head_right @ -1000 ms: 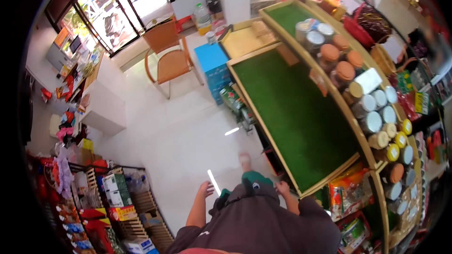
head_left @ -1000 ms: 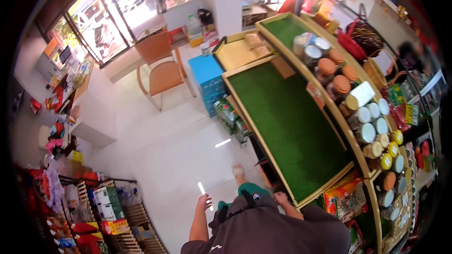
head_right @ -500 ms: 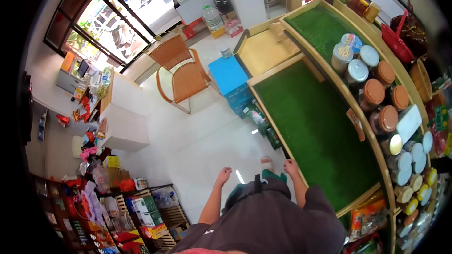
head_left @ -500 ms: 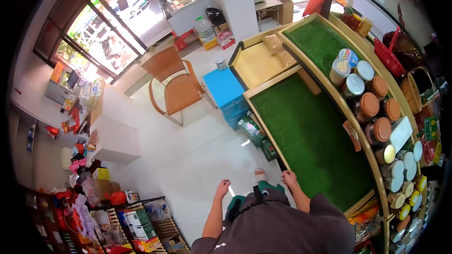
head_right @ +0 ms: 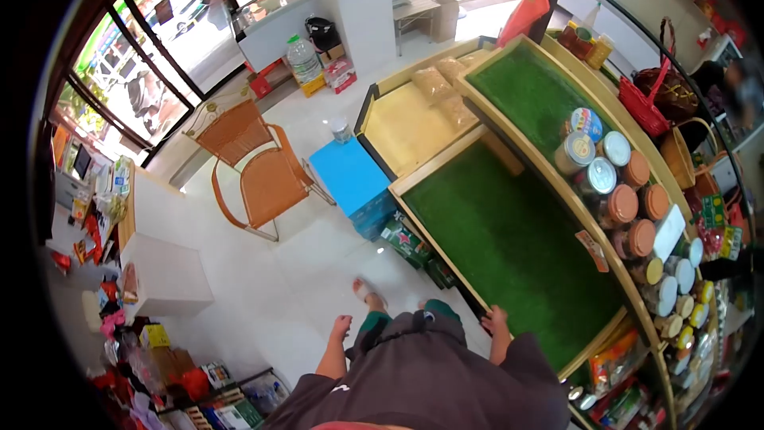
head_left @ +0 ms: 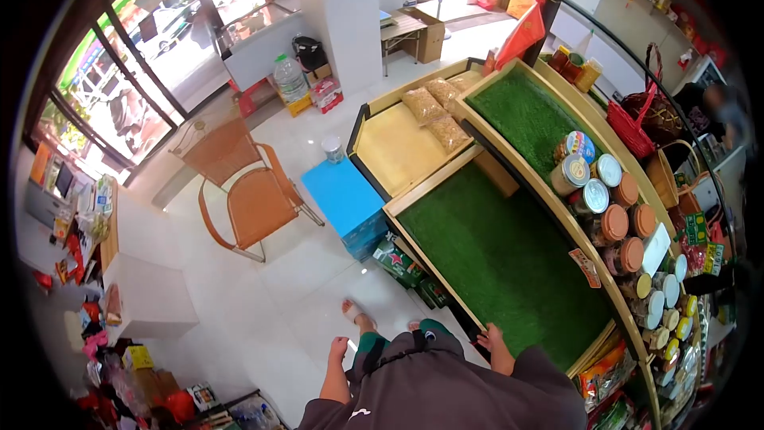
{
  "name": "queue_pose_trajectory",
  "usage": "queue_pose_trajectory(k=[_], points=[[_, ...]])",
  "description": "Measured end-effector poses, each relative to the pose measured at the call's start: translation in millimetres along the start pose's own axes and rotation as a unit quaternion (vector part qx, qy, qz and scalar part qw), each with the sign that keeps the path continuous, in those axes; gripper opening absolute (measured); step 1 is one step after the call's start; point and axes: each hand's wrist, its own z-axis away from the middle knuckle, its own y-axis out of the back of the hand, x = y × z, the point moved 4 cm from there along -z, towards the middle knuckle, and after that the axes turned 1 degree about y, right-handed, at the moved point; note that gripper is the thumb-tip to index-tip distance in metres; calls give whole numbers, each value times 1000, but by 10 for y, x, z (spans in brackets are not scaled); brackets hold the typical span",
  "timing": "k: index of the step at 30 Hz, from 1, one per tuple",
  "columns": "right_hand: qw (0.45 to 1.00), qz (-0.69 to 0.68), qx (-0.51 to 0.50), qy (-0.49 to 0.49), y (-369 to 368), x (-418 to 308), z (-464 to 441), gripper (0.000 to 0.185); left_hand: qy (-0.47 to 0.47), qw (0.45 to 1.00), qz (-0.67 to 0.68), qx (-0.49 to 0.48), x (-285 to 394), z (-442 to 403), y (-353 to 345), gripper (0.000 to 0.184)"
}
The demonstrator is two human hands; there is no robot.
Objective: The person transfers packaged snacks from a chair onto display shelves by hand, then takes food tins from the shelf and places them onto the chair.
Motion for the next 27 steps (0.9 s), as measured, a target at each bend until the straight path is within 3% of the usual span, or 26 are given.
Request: queue_pose_trajectory(k=[2,4,6,8,9,10,14,16,19,24,27], points=[[1000,-3,14,-9,-74,257,-101,50,-12,1000,-10,-14,83,-214,206,41],[991,-104,73,-32,-332,409,-142,45,10,999,-27,-15,254,-430,459,37],[991,-97,59,-76,-769,429,-34,47,2,999,3,-33,450,-733,709,37],[993,-99,36,-59,-1364,352,84,55,11,998,28,-54,511,-888,905,37],[994,-99,12,-38,-1690,288,94,59,18,992,106,-70,662,-937,1042,38],[994,-93,-47,-15,-2022,198,98,62,26,979,184,-84,809,-962,1148,40],[976,-66,-206,19,-3379,-409,471,42,16,973,220,-68,1288,-1112,1576,42],[960,-124,-252,-19,-3938,-740,731,41,30,970,214,-112,1497,-1345,1673,42],[957,-144,-252,-14,-4643,-1183,964,48,-4,972,199,-123,1920,-1515,1841,43],[967,-10,-237,93,-5778,-1934,1044,56,-36,976,178,-118,2546,-1698,2091,44],[959,38,-234,157,-6502,-2367,1034,74,-14,980,159,-115,2740,-1821,2220,43]])
